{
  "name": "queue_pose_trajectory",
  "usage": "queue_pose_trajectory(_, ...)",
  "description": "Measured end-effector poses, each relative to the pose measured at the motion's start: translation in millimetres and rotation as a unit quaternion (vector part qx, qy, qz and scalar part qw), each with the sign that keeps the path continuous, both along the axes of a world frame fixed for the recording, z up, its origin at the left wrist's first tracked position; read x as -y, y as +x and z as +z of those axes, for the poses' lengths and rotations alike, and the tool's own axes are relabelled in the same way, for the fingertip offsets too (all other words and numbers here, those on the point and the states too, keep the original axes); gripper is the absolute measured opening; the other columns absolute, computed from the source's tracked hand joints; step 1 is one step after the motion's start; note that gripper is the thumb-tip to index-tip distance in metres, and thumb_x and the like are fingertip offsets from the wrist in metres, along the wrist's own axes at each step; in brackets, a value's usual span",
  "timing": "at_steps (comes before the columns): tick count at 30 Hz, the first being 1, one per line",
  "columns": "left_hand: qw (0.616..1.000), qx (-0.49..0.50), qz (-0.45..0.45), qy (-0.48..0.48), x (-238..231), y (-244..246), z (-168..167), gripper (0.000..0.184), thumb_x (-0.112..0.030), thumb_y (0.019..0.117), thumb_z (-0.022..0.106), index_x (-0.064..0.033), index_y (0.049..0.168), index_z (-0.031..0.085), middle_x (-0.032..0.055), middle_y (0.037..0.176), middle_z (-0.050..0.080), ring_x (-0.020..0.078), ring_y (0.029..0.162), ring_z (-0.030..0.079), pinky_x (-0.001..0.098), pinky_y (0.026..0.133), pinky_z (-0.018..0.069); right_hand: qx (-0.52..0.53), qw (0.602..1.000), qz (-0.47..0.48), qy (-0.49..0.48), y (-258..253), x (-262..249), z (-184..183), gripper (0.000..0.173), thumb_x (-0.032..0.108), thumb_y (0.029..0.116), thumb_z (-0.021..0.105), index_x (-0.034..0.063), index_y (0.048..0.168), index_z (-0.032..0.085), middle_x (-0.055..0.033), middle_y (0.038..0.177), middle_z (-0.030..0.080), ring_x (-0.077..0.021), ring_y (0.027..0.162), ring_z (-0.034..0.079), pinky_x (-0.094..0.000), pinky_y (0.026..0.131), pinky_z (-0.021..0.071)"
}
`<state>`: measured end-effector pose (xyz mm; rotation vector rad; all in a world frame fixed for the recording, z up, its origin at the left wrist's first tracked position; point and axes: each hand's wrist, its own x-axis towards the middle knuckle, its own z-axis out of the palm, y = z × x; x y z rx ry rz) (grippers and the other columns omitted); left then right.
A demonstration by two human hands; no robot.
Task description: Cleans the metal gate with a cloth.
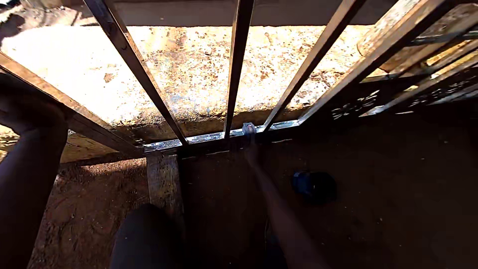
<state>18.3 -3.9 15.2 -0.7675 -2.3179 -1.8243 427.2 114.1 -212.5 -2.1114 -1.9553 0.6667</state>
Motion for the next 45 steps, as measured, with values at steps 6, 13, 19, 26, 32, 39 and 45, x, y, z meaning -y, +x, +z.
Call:
queue_pose_trajectory(6, 1.000, 0.022, -0.003, 0.011, 2, 1, -5, 0.044, -0.018, 0.1101, 0.032, 0.0096, 0.141, 0.046, 0.0212, 0.139, 0.054, 0.0153, 0.128, 0.052, 0.0294, 0.113, 0.0376, -0.047, 0.998, 0.027, -0.037, -48, 34, -2, 0.067, 0.025, 0.1014, 0.061, 0.0154, 0.161, 0.033, -0.0255, 0.126, 0.066, -0.0449, 0.108, 0.068, -0.0634, 0.090, 0.0547)
queue_pose_trajectory(13, 0.996, 0.052, 0.020, 0.075, -7, -5, -7, 0.041, -0.020, 0.1104, 0.033, 0.0085, 0.132, 0.053, 0.0149, 0.120, 0.061, 0.0089, 0.110, 0.057, 0.0253, 0.102, 0.0434, -0.048, 0.998, -0.028, -0.006, -14, 10, -12, 0.065, 0.028, 0.1042, 0.056, 0.0119, 0.162, 0.030, -0.0294, 0.116, 0.067, -0.0470, 0.104, 0.067, -0.0639, 0.087, 0.0540)
queue_pose_trajectory(19, 0.997, -0.009, -0.009, 0.075, -1, -33, -24, 0.050, -0.030, 0.1106, 0.028, 0.0071, 0.134, 0.052, 0.0170, 0.127, 0.061, 0.0123, 0.119, 0.059, 0.0308, 0.107, 0.0453, 0.009, 1.000, -0.001, -0.015, 11, -13, -2, 0.065, 0.028, 0.1020, 0.060, 0.0244, 0.161, 0.033, -0.0262, 0.107, 0.071, -0.0452, 0.096, 0.070, -0.0621, 0.081, 0.0558)
queue_pose_trajectory(26, 0.992, -0.051, -0.029, 0.115, -1, -53, -37, 0.057, -0.037, 0.1107, 0.026, 0.0066, 0.139, 0.049, 0.0179, 0.133, 0.060, 0.0149, 0.125, 0.057, 0.0326, 0.111, 0.0434, 0.022, 0.993, 0.084, -0.076, -33, 5, 20, 0.057, 0.029, 0.1013, 0.058, 0.0231, 0.156, 0.041, -0.0237, 0.111, 0.070, -0.0429, 0.100, 0.070, -0.0615, 0.081, 0.0559)
queue_pose_trajectory(32, 0.991, -0.075, 0.010, 0.113, -4, -47, -35, 0.059, -0.041, 0.1096, 0.026, 0.0051, 0.137, 0.051, 0.0158, 0.130, 0.062, 0.0125, 0.124, 0.057, 0.0303, 0.110, 0.0426, 0.014, 0.998, 0.016, -0.064, -17, -13, 27, 0.058, 0.026, 0.0985, 0.063, 0.0097, 0.151, 0.045, -0.0270, 0.117, 0.067, -0.0451, 0.104, 0.069, -0.0623, 0.085, 0.0551)
queue_pose_trajectory(39, 0.992, -0.033, -0.008, 0.121, -4, -46, -35, 0.054, -0.036, 0.1107, 0.027, 0.0045, 0.137, 0.051, 0.0142, 0.129, 0.062, 0.0113, 0.122, 0.058, 0.0297, 0.108, 0.0448, 0.037, 0.993, 0.061, -0.097, 15, -33, 39, 0.066, 0.023, 0.0952, 0.069, 0.0147, 0.154, 0.042, -0.0284, 0.120, 0.066, -0.0465, 0.109, 0.066, -0.0632, 0.090, 0.0531)
queue_pose_trajectory(45, 0.999, 0.033, 0.020, -0.032, 5, 16, 9, 0.046, -0.025, 0.1104, 0.029, 0.0106, 0.128, 0.053, 0.0215, 0.121, 0.059, 0.0167, 0.112, 0.056, 0.0334, 0.104, 0.0412, -0.072, 0.987, 0.064, -0.127, -52, 10, 35, 0.062, 0.026, 0.0970, 0.068, 0.0086, 0.150, 0.042, -0.0267, 0.118, 0.067, -0.0447, 0.107, 0.067, -0.0641, 0.088, 0.0541)
